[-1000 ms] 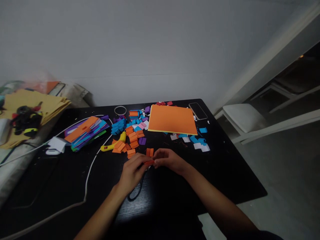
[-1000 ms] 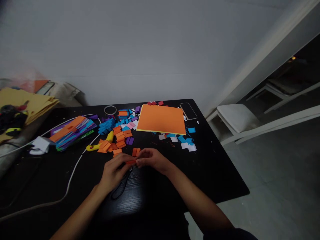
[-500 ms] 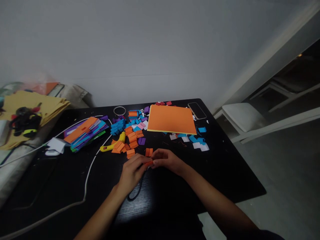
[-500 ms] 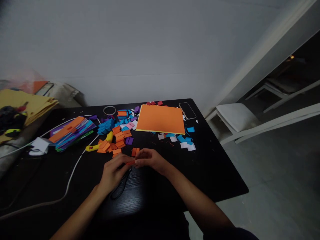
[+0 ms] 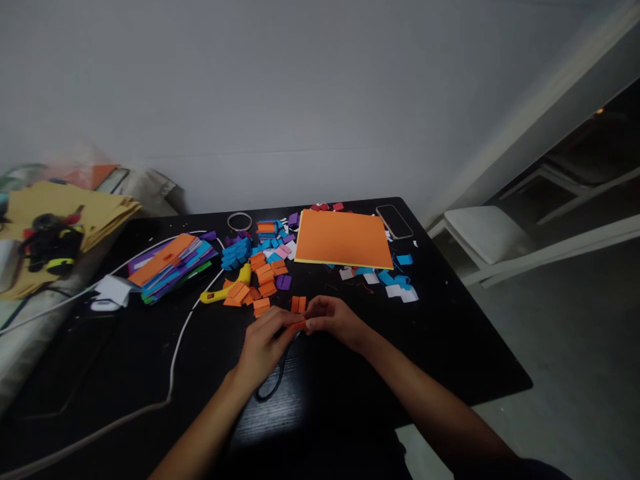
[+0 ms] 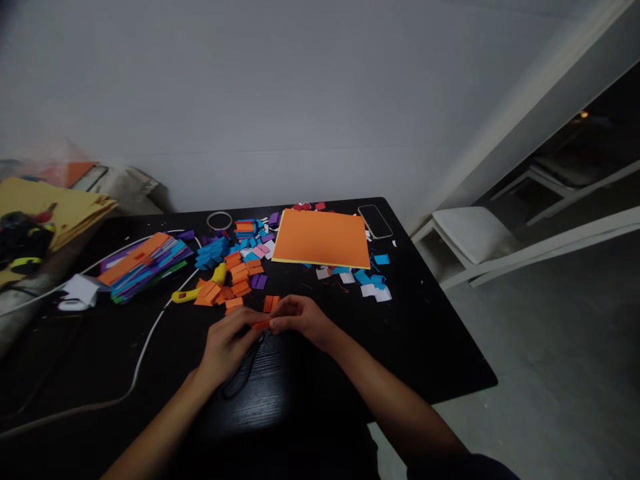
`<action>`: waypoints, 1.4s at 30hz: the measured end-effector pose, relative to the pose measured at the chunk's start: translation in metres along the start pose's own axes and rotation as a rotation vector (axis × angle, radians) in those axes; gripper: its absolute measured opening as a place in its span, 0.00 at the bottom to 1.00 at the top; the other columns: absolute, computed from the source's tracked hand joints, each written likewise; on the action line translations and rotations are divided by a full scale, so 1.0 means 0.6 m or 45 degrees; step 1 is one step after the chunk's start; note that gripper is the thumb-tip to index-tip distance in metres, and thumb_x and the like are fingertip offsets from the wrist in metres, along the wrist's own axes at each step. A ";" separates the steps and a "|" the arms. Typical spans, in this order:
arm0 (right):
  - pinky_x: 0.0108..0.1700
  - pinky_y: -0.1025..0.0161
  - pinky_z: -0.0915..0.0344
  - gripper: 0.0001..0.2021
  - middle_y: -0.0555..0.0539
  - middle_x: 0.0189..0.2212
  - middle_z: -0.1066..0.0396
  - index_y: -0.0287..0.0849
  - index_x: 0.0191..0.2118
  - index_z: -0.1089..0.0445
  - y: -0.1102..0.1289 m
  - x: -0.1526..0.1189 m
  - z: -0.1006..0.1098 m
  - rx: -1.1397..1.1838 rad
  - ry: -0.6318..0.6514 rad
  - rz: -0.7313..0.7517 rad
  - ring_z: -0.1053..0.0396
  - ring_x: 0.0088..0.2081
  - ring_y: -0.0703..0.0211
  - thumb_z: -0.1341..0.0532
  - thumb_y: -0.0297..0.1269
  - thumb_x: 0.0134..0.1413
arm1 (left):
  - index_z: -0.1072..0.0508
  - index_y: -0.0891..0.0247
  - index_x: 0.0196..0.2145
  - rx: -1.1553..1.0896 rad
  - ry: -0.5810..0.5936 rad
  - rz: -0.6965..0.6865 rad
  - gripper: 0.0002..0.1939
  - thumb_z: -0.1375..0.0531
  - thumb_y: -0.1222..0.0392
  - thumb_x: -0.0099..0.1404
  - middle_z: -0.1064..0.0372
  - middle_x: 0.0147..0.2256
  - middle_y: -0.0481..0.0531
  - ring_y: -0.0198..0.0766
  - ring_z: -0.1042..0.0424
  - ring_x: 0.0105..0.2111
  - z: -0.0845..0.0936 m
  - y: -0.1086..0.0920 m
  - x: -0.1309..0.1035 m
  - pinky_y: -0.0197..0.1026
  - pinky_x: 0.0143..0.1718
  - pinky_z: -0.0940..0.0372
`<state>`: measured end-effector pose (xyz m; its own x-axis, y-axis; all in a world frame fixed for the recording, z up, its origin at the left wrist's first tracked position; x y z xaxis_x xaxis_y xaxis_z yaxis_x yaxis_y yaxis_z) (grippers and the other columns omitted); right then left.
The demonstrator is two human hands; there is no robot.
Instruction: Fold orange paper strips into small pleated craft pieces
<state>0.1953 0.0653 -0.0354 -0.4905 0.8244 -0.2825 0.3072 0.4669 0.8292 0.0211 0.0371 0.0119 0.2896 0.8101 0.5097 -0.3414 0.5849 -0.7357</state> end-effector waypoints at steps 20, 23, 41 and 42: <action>0.44 0.57 0.24 0.26 0.47 0.35 0.21 0.41 0.41 0.27 0.005 -0.002 -0.005 0.027 0.007 0.012 0.20 0.37 0.56 0.21 0.51 0.43 | 0.18 0.58 0.43 -0.024 -0.089 0.128 0.06 0.34 0.65 0.70 0.18 0.37 0.50 0.36 0.19 0.36 0.008 0.004 -0.004 0.35 0.39 0.27; 0.47 0.55 0.24 0.24 0.47 0.36 0.21 0.41 0.40 0.25 0.011 -0.002 -0.004 -0.005 -0.011 0.056 0.21 0.39 0.56 0.24 0.55 0.48 | 0.17 0.58 0.43 -0.022 -0.125 0.179 0.06 0.34 0.63 0.70 0.18 0.38 0.50 0.37 0.20 0.35 0.012 0.009 -0.005 0.35 0.37 0.27; 0.50 0.55 0.32 0.15 0.50 0.34 0.22 0.45 0.35 0.21 0.009 -0.008 -0.002 -0.284 -0.162 0.228 0.26 0.38 0.55 0.22 0.46 0.44 | 0.17 0.60 0.39 -0.051 -0.055 0.319 0.10 0.31 0.51 0.66 0.21 0.30 0.49 0.36 0.25 0.28 -0.008 0.023 -0.006 0.36 0.31 0.30; 0.50 0.56 0.32 0.16 0.50 0.34 0.23 0.45 0.35 0.21 0.008 -0.006 -0.001 -0.276 -0.163 0.227 0.27 0.38 0.55 0.22 0.47 0.45 | 0.18 0.60 0.41 -0.059 -0.047 0.322 0.11 0.31 0.52 0.66 0.22 0.30 0.49 0.35 0.25 0.27 -0.009 0.023 -0.006 0.36 0.31 0.30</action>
<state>0.1983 0.0643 -0.0300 -0.3332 0.9273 -0.1707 0.1914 0.2438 0.9507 0.0201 0.0421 -0.0022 0.1675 0.9317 0.3222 -0.3576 0.3619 -0.8609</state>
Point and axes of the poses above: each hand's wrist, its own x-axis towards the middle knuckle, its own z-axis out of the back of the hand, y = z × x, the point moved 4 cm from there along x, towards the middle knuckle
